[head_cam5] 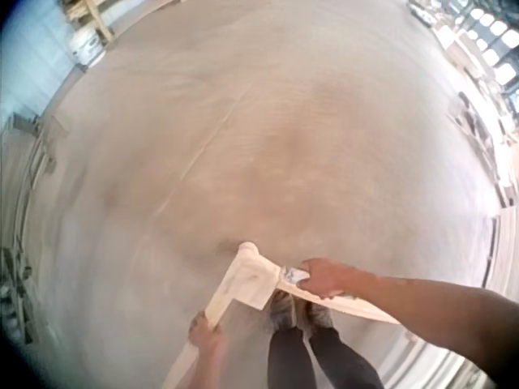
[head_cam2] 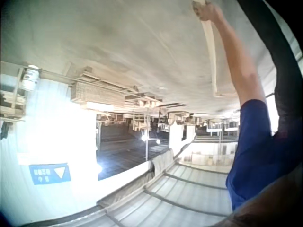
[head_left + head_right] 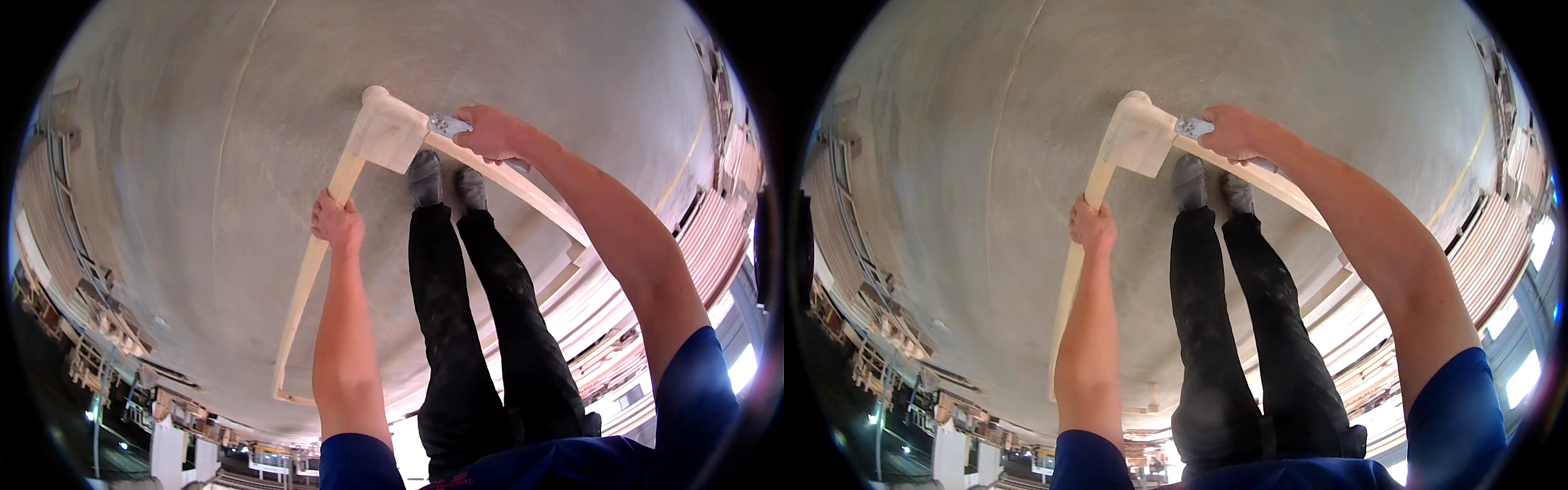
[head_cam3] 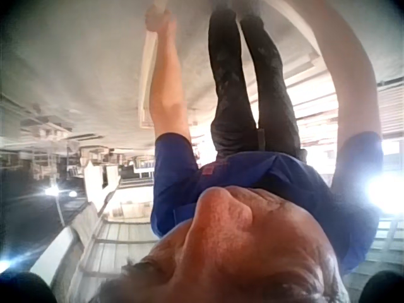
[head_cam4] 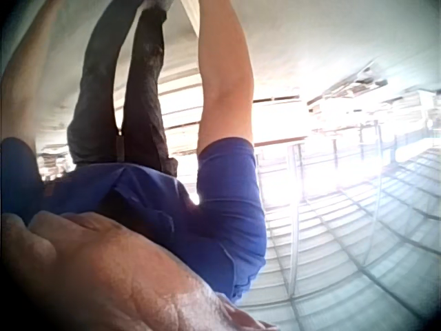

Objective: The person uses a hand tool to shave and smooth the joints of a large wooden furniture frame. They walk around the frame, applying the tool to various curved and flat sections to refine the finish.

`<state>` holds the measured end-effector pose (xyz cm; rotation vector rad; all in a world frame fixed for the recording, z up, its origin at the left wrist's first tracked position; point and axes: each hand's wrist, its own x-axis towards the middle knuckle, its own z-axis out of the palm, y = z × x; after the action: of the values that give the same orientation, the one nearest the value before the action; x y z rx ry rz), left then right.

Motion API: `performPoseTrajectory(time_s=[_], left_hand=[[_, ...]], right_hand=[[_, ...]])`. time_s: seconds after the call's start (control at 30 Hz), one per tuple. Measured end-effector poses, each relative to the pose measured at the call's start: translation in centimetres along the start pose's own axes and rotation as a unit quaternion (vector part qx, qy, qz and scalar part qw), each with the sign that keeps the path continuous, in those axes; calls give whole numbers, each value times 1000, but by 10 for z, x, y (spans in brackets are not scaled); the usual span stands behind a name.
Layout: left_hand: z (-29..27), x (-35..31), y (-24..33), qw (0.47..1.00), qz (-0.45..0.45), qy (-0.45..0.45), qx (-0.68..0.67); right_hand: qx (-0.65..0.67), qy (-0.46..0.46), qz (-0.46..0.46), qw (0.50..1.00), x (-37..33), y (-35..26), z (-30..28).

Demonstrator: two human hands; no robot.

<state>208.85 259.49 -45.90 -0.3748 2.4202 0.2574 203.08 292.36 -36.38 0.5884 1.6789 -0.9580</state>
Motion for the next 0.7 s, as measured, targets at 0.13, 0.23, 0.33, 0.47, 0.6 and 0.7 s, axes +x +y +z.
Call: performPoseTrajectory(time_s=[0.13, 0.23, 0.33, 0.47, 0.6, 0.7], left_hand=[[-1, -2, -1, 1000, 15, -8, -26], [-2, -12, 5, 996, 30, -16, -77], [1, -24, 0, 996, 31, 21, -82], [-3, -36, -32, 999, -3, -19, -41], [-12, -30, -72, 999, -2, -28, 19], [-13, -24, -93, 998, 35, -25, 47]], right_hand=[[-42, -6, -14, 999, -5, -14, 5], [-66, -5, -12, 998, -13, -18, 8], [-100, -3, -18, 995, -25, -38, 10], [-199, 18, -64, 978, -15, -48, 17], [-412, 54, -115, 902, 24, -89, 29], [-512, 47, -85, 854, 49, -128, 54]])
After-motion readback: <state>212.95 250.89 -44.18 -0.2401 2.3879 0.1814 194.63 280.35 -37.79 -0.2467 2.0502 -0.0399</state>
